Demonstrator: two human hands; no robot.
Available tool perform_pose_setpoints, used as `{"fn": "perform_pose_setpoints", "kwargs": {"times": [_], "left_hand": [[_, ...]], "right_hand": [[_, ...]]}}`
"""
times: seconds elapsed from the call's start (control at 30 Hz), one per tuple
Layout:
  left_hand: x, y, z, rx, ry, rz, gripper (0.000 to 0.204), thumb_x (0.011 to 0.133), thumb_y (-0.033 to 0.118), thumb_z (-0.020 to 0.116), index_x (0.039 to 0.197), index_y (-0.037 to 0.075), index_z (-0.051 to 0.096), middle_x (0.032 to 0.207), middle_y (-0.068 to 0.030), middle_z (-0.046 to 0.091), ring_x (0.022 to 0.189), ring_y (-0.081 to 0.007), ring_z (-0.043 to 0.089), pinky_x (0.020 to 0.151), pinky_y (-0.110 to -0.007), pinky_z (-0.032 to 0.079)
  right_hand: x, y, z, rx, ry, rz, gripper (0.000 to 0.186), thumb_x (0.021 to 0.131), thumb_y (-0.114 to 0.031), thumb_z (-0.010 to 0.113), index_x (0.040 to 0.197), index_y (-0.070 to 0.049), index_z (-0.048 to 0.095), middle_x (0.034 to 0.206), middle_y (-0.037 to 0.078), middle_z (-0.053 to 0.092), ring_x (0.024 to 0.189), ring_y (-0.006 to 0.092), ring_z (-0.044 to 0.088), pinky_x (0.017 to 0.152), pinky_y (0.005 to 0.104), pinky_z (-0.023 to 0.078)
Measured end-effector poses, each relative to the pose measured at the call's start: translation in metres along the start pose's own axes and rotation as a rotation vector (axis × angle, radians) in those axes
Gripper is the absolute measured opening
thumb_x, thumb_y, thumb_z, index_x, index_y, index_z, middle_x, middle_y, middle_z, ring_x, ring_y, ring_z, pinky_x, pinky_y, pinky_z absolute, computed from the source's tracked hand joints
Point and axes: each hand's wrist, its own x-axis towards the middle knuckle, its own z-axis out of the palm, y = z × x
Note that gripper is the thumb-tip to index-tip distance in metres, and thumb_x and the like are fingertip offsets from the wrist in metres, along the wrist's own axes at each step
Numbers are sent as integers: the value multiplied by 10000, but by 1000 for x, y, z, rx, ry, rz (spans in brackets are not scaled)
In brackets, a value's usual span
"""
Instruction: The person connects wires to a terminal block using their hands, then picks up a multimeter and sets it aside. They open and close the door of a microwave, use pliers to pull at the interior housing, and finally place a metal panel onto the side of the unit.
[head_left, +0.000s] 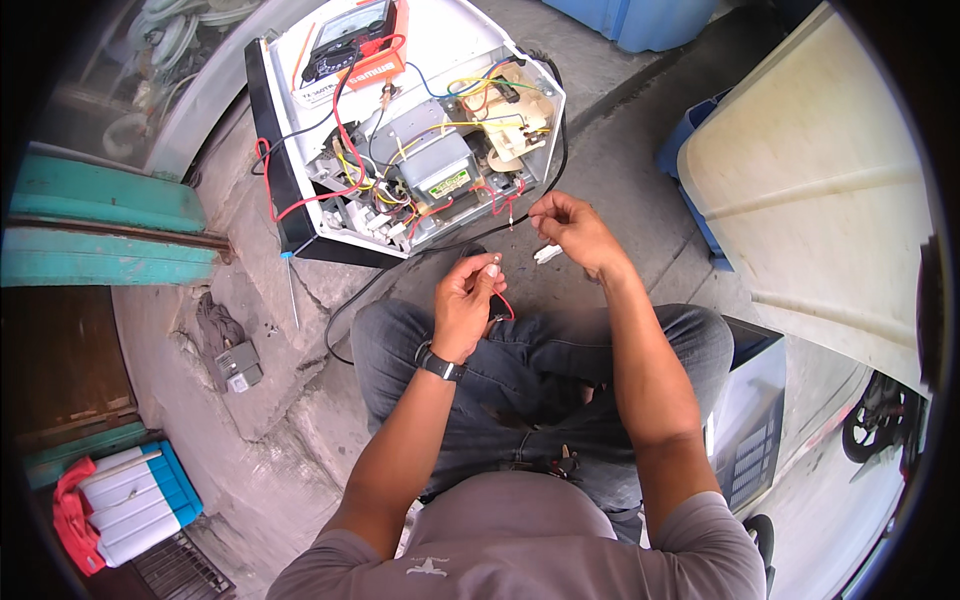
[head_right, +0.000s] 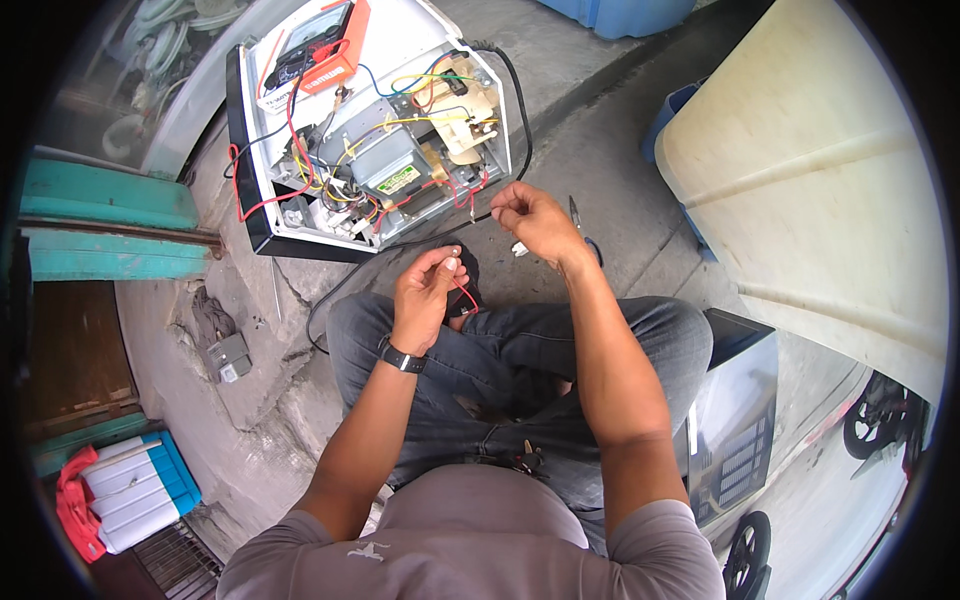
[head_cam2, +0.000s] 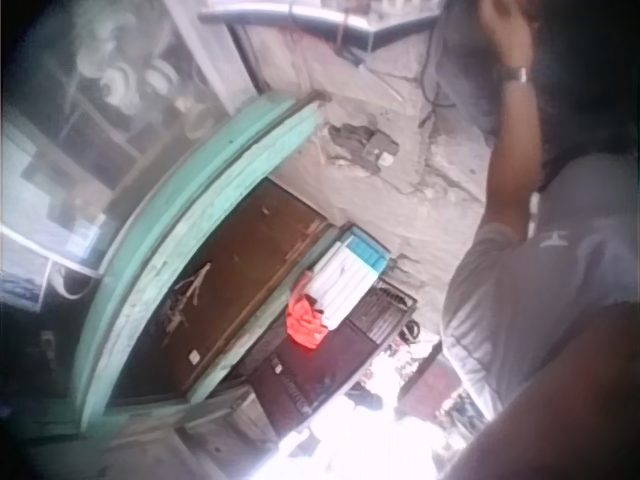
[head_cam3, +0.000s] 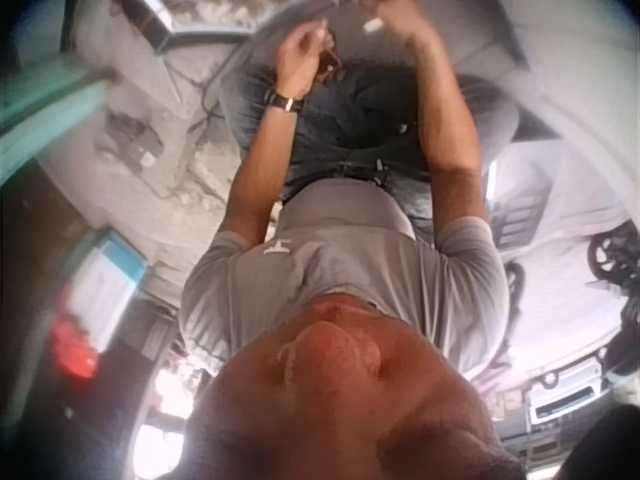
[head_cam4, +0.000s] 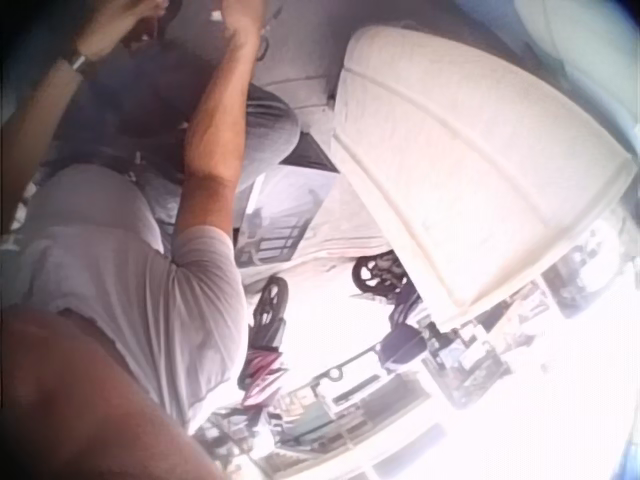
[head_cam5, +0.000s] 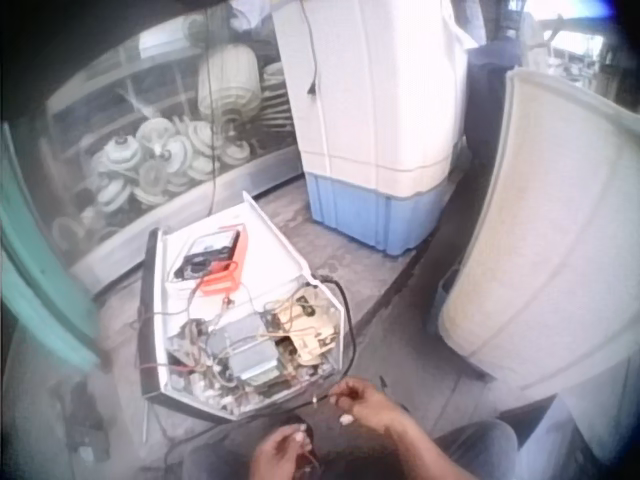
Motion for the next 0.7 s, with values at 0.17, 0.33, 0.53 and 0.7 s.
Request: {"fn": "perform_pose_setpoints", "kwargs": {"times": [0.17,0.33,0.53,0.7], "left_hand": [[19,-18,3,17,78,-46,216,1023,108,640,1182,-29,688,963,-72,701,851,-120,675,803,-278,598],[28,-22,14,-1,101,-37,209,1017,85,636,1174,-44,684,957,-74,692,832,-117,667,760,-272,595],[30,-21,18,5,119,-24,211,1004,104,650,1151,-41,697,956,-96,703,791,-130,677,745,-288,600],[30,-20,16,-7,122,-18,201,1003,83,638,1149,-44,693,938,-90,697,801,-134,675,753,-296,608]], "right_hand": [[8,10,13,94,-32,21,221,951,-40,629,1172,-32,622,1034,32,674,904,109,613,776,270,496],[11,11,17,215,-49,-12,321,931,29,646,1237,-12,559,1086,90,680,993,163,653,863,295,543],[13,15,23,222,-31,-31,384,918,18,706,1255,-1,523,1082,108,673,1017,169,657,898,305,544],[15,18,22,253,-35,-13,438,891,8,744,1259,0,506,1043,107,678,1001,175,664,877,304,545]]}}
